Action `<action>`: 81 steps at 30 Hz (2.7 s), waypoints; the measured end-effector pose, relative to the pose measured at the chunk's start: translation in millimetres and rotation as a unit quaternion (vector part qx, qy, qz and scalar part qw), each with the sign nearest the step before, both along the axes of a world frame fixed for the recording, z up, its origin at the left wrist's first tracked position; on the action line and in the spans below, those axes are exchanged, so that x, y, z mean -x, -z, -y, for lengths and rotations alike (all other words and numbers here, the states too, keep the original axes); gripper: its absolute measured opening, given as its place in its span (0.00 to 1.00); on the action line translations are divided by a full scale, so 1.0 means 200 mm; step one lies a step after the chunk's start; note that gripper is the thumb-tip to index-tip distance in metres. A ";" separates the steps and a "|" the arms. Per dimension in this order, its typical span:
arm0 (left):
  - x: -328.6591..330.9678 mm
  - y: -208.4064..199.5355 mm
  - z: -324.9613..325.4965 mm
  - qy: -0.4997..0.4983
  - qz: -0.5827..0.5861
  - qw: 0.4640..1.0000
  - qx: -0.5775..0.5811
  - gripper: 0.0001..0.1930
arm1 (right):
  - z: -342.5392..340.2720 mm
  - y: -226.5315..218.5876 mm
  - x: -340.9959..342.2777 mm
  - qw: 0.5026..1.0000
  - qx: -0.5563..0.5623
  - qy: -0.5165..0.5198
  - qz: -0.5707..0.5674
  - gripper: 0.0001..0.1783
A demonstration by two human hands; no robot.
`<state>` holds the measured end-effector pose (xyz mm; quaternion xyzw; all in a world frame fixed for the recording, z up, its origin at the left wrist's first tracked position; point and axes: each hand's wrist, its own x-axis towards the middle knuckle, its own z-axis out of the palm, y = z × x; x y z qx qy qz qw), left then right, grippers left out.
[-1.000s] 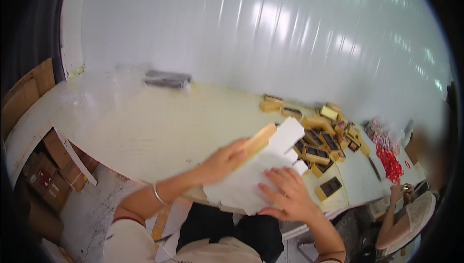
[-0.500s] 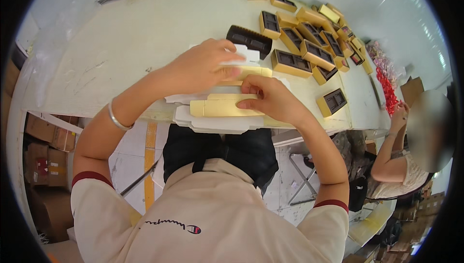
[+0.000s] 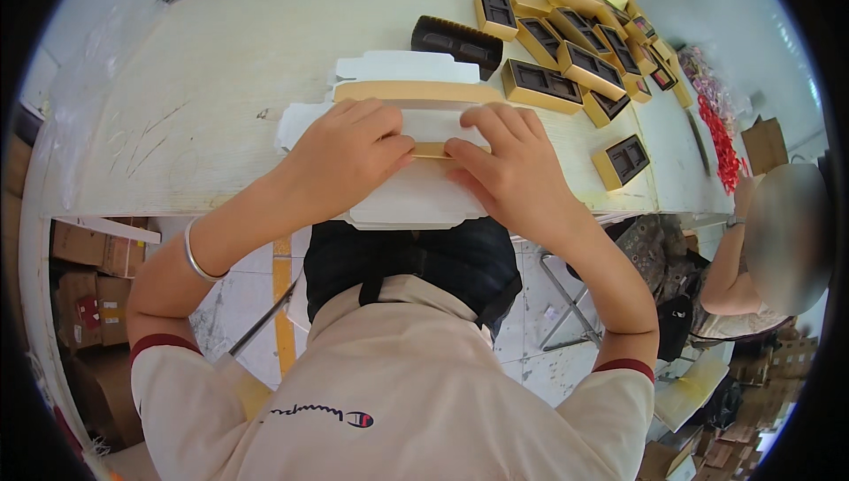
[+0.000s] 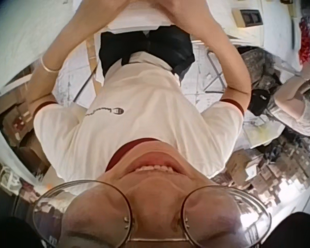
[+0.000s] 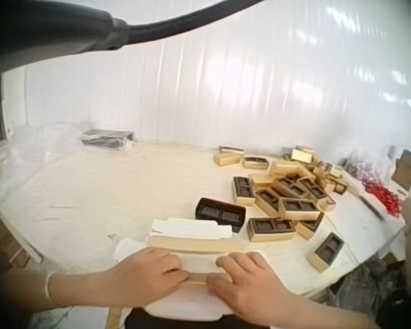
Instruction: The person folds flat cardboard sheets into small rectangular boxes, inserts black plastic trays into them, and closes the lids. The process is repeated continuously with multiple units on a cluttered worktable.
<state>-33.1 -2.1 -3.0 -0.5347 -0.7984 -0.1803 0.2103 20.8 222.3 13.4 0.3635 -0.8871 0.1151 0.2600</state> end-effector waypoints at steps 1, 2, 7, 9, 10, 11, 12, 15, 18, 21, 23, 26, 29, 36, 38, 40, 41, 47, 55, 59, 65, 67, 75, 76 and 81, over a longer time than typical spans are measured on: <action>0.00 0.01 0.00 -0.012 0.038 0.999 0.001 0.07 | -0.01 0.02 0.00 0.999 -0.029 0.016 0.002 0.11; 0.00 0.02 0.00 -0.024 0.076 0.997 0.001 0.06 | 0.00 0.02 0.01 0.998 -0.024 0.021 0.053 0.10; 0.06 -0.03 0.00 -0.041 0.069 0.997 -0.021 0.07 | -0.02 -0.07 0.22 0.938 0.026 0.010 0.346 0.03; 0.10 -0.13 -0.01 -0.052 -0.003 0.996 -0.067 0.08 | -0.03 -0.08 0.23 0.949 -0.009 0.006 0.316 0.03; 0.13 -0.19 -0.02 -0.073 -0.015 0.991 -0.110 0.09 | -0.04 -0.08 0.24 0.953 -0.025 0.004 0.302 0.03; 0.16 -0.22 -0.02 -0.098 -0.024 0.983 -0.151 0.10 | -0.04 -0.07 0.23 0.956 -0.042 -0.002 0.290 0.04; 0.24 -0.17 0.00 -0.106 -0.009 0.982 -0.156 0.13 | -0.01 -0.09 0.21 0.950 -0.054 0.016 0.308 0.04; 0.33 -0.11 0.03 -0.098 0.376 0.921 0.009 0.13 | 0.03 -0.14 0.17 0.947 -0.086 0.055 0.303 0.04; 0.28 -0.13 -0.02 -0.113 0.329 0.936 0.046 0.10 | 0.04 -0.08 0.08 0.981 -0.160 0.036 0.103 0.05; 0.23 -0.10 -0.02 -0.109 0.351 0.929 0.040 0.08 | 0.15 -0.03 -0.02 0.993 -0.102 0.055 0.021 0.09; 0.18 -0.14 -0.03 -0.098 0.368 0.924 0.036 0.10 | 0.17 0.00 -0.06 0.991 -0.121 0.043 0.033 0.12; 0.08 -0.20 -0.02 -0.067 0.298 0.950 -0.073 0.13 | 0.15 -0.03 -0.09 0.993 -0.111 0.020 0.016 0.09; -0.03 -0.17 -0.01 -0.071 0.193 0.972 -0.112 0.15 | 0.08 -0.13 -0.06 0.995 -0.091 -0.030 0.010 0.07; -0.08 -0.15 0.09 0.035 0.486 0.873 0.014 0.19 | -0.02 -0.03 -0.03 0.968 0.047 -0.120 0.215 0.14; -0.07 -0.14 0.11 0.068 0.512 0.856 0.007 0.20 | -0.04 0.01 -0.03 0.969 0.064 -0.118 0.208 0.16; -0.06 -0.12 0.11 0.053 0.468 0.882 0.015 0.20 | -0.04 0.04 -0.03 0.964 0.097 -0.117 0.217 0.15; -0.06 -0.11 0.11 0.046 0.441 0.896 0.026 0.19 | -0.02 0.05 -0.03 0.958 0.121 -0.118 0.231 0.14; -0.09 -0.03 -0.01 0.032 0.330 0.943 -0.042 0.14 | 0.07 0.09 0.01 0.956 0.145 -0.059 0.249 0.10; -0.14 -0.11 -0.08 -0.062 0.466 0.881 -0.054 0.14 | 0.07 -0.02 -0.02 0.868 0.221 0.006 0.446 0.17; -0.14 -0.04 -0.07 -0.034 0.379 0.923 -0.054 0.10 | 0.10 -0.07 -0.01 0.839 0.217 0.025 0.499 0.23; -0.14 0.01 -0.03 -0.028 0.371 0.922 -0.109 0.03 | -0.01 -0.12 -0.08 0.895 0.122 -0.122 0.412 0.41; -0.13 0.01 -0.02 -0.045 0.420 0.899 -0.116 0.04 | 0.01 -0.08 -0.18 0.957 0.038 -0.101 0.269 0.40; -0.07 -0.07 0.00 0.035 0.506 0.857 -0.092 0.11 | 0.14 0.15 -0.17 0.930 0.336 -0.044 0.141 0.17; -0.08 -0.11 0.01 0.030 0.587 0.801 -0.110 0.12 | 0.16 0.16 -0.14 0.905 0.392 -0.035 0.159 0.15; -0.12 -0.06 -0.02 -0.014 0.536 0.832 -0.143 0.11 | 0.20 0.14 -0.10 0.944 0.324 0.008 0.064 0.15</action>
